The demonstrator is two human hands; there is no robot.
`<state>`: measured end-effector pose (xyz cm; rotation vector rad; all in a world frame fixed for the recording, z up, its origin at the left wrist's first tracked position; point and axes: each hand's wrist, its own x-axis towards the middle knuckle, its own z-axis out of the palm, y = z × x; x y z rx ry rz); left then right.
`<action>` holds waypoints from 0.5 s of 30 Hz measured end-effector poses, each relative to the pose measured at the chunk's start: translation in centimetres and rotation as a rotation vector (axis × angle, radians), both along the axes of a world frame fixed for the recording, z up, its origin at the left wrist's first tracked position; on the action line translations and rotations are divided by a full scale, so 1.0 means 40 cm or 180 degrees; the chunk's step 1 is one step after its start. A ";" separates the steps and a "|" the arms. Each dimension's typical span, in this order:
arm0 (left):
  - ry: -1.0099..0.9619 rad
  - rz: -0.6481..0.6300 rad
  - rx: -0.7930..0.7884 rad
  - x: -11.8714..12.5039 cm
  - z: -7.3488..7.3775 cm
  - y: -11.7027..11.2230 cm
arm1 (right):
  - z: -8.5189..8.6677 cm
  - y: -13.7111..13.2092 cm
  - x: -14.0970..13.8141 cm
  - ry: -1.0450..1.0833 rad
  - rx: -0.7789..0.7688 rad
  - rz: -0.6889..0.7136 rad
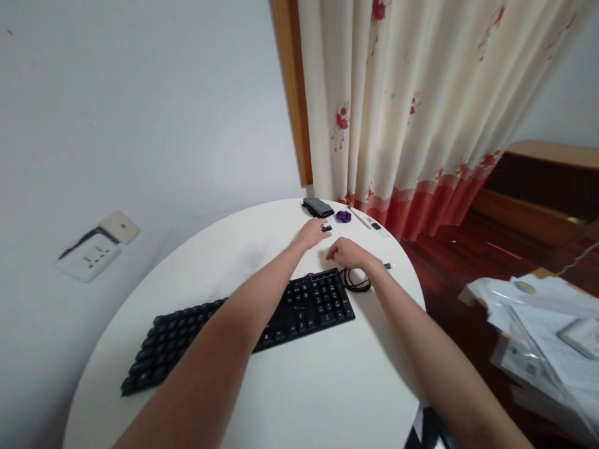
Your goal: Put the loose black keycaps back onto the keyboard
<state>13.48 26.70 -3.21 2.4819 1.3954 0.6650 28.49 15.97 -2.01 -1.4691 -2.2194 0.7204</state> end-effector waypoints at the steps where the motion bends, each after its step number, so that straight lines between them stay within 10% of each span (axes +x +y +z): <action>1: 0.0025 0.0032 0.0025 0.015 0.002 -0.001 | -0.003 0.003 0.006 -0.0017 -0.0003 -0.0106; 8: 0.0160 -0.0039 0.0047 0.019 0.027 -0.037 | -0.021 0.017 0.022 0.0046 0.0327 -0.1190; 15: 0.0126 -0.0407 0.0248 -0.118 0.091 -0.189 | 0.005 0.000 -0.050 0.1049 0.0921 -0.0408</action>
